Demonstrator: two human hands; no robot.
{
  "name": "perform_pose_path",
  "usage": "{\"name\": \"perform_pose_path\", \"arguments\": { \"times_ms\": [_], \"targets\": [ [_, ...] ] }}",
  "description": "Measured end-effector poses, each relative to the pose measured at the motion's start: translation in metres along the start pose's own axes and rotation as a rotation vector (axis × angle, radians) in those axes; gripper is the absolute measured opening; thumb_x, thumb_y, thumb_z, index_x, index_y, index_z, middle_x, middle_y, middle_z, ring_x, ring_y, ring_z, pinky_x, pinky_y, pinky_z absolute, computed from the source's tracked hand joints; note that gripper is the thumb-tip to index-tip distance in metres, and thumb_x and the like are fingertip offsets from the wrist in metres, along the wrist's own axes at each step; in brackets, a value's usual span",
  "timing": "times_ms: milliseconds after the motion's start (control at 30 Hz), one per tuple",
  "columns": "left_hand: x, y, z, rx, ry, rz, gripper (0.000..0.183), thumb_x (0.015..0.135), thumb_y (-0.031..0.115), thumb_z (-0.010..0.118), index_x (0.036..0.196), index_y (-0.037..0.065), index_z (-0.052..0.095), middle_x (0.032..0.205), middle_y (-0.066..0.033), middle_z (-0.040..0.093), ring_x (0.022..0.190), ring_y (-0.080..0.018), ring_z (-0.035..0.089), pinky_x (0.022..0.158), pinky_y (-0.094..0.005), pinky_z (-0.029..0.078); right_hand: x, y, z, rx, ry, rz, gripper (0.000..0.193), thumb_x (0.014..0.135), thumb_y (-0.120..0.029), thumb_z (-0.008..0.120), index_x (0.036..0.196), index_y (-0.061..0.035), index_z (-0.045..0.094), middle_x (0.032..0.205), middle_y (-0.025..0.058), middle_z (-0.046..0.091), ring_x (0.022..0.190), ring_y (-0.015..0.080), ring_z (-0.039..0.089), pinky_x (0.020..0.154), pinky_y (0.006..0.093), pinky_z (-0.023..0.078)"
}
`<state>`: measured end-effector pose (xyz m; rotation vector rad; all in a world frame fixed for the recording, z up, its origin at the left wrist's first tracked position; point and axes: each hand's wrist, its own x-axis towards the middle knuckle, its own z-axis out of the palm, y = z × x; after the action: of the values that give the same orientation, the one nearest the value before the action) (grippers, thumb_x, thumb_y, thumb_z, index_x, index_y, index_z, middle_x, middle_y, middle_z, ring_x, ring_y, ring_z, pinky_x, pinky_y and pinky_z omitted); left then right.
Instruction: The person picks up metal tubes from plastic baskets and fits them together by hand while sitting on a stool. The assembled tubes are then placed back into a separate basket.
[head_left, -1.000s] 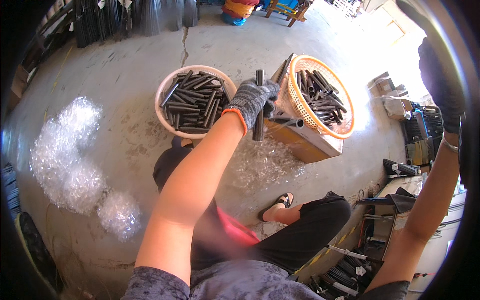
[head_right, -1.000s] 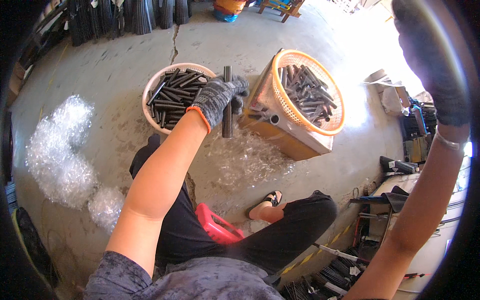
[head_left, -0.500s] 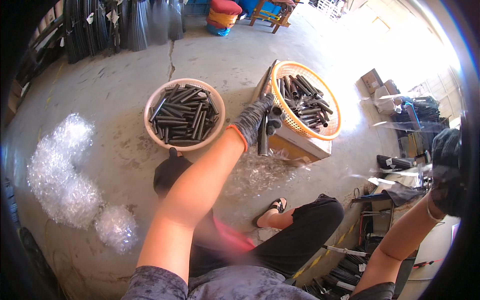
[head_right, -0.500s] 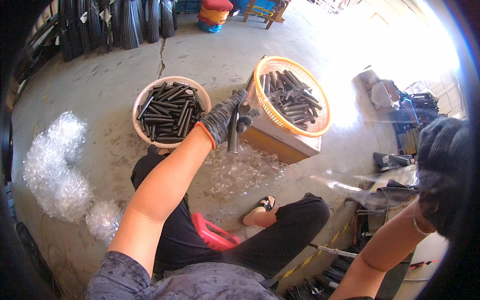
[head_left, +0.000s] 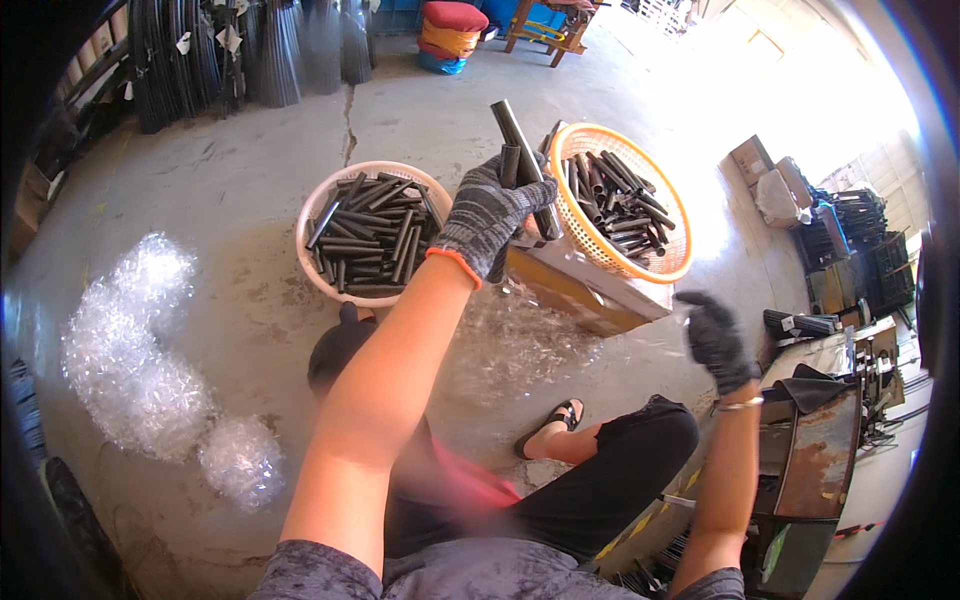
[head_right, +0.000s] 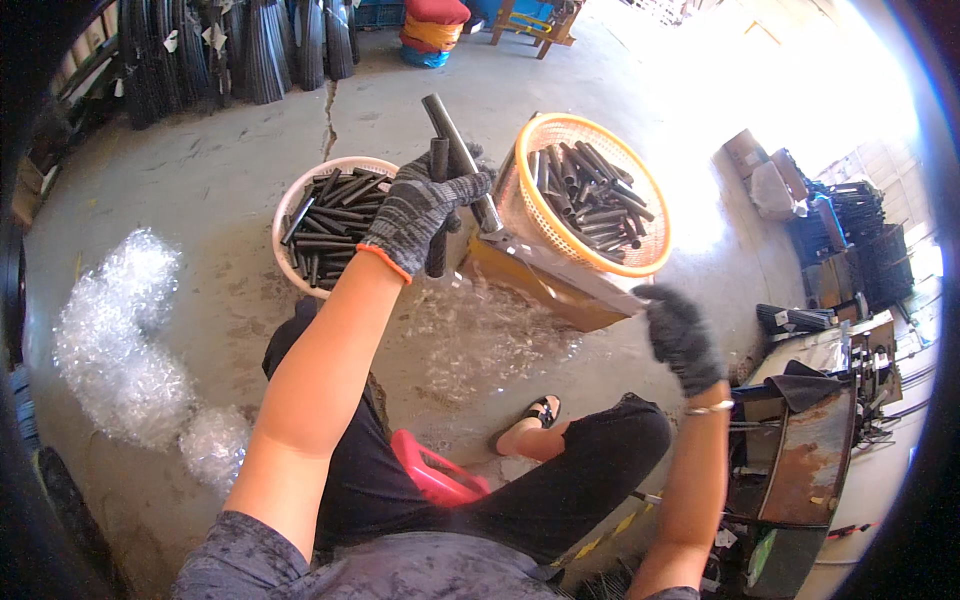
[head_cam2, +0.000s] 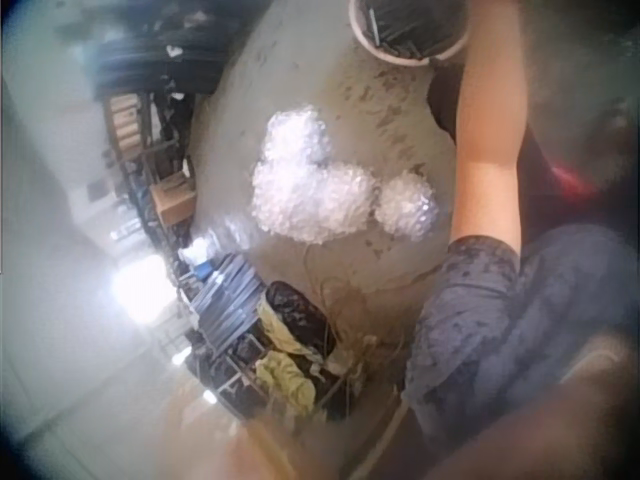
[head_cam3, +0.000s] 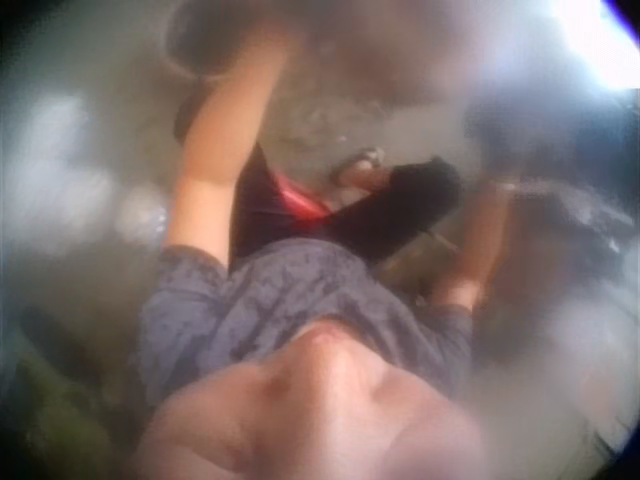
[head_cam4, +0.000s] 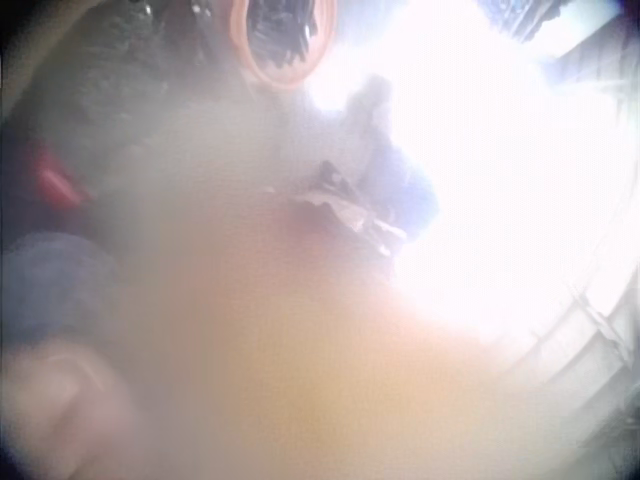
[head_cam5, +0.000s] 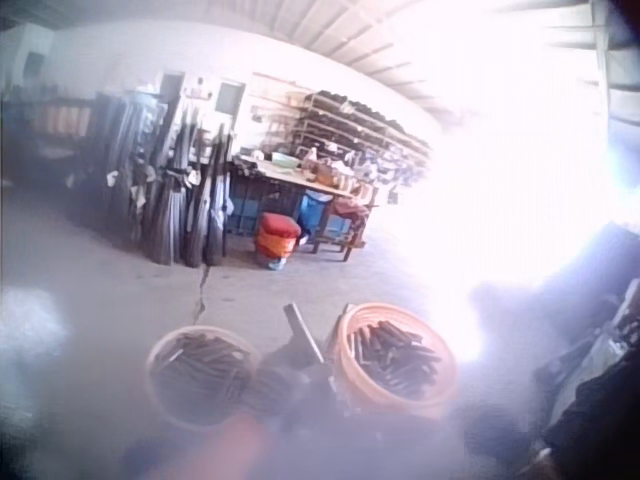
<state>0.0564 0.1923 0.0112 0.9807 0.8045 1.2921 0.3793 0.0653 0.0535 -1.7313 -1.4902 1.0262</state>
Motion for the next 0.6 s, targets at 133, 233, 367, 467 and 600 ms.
{"name": "perform_pose_path", "arguments": {
  "times_ms": [133, 233, 367, 467, 600],
  "targets": [
    [-0.020, 0.030, -0.026, 0.248, -0.041, -0.069, 0.024, 0.081, 0.023, 0.069, 0.099, 0.007, 0.067, 0.078, 0.0025, 0.062, 0.066, -0.0045, 0.051, 0.058, -0.0214, 0.042, 0.036, 0.119, 0.055, -0.246, -0.373, 0.445, 0.046, 0.081, -0.027, 0.069, 0.120, -0.0093, 0.054, 0.083, 0.0065, 0.065, 0.052, 0.0115, 0.056, 0.047, 0.0276, 0.047],
    [-0.025, 0.027, -0.036, 0.378, -0.073, -0.029, 0.021, 0.084, 0.021, 0.065, 0.098, 0.006, 0.067, 0.077, 0.0014, 0.061, 0.064, -0.0057, 0.051, 0.060, -0.0220, 0.042, 0.032, 0.113, 0.090, -1.092, -0.254, -0.205, 0.061, 0.073, -0.034, 0.074, 0.123, -0.0081, 0.050, 0.109, 0.0203, 0.060, 0.092, 0.0336, 0.061, 0.077, 0.0382, 0.050],
    [-0.033, 0.033, -0.040, 0.528, -0.169, 0.026, 0.019, 0.085, 0.019, 0.063, 0.098, 0.006, 0.068, 0.076, 0.0018, 0.060, 0.063, -0.0065, 0.050, 0.059, -0.0214, 0.042, 0.060, 0.062, 0.118, -0.645, 0.011, -0.345, 0.083, 0.063, -0.024, 0.083, 0.132, -0.0081, 0.041, 0.131, 0.0197, 0.046, 0.115, 0.0337, 0.050, 0.088, 0.0392, 0.047],
    [-0.028, 0.028, -0.037, 0.331, -0.188, -0.064, 0.021, 0.083, 0.019, 0.066, 0.099, 0.005, 0.067, 0.073, 0.0022, 0.060, 0.061, -0.0069, 0.049, 0.056, -0.0225, 0.041, 0.062, -0.021, 0.164, 0.222, -0.159, -0.338, 0.090, 0.061, -0.008, 0.084, 0.136, -0.0057, 0.034, 0.133, 0.0133, 0.045, 0.107, 0.0232, 0.053, 0.082, 0.0342, 0.050],
    [-0.023, 0.020, -0.032, 0.282, -0.211, -0.058, 0.024, 0.081, 0.018, 0.067, 0.101, 0.004, 0.065, 0.079, -0.0012, 0.063, 0.067, -0.0076, 0.054, 0.060, -0.0223, 0.045, 0.072, -0.042, 0.216, 0.648, -0.371, -0.364, 0.070, 0.074, -0.017, 0.076, 0.133, -0.0056, 0.039, 0.109, 0.0079, 0.055, 0.062, 0.0096, 0.052, 0.051, 0.0224, 0.044]
  ]
}}
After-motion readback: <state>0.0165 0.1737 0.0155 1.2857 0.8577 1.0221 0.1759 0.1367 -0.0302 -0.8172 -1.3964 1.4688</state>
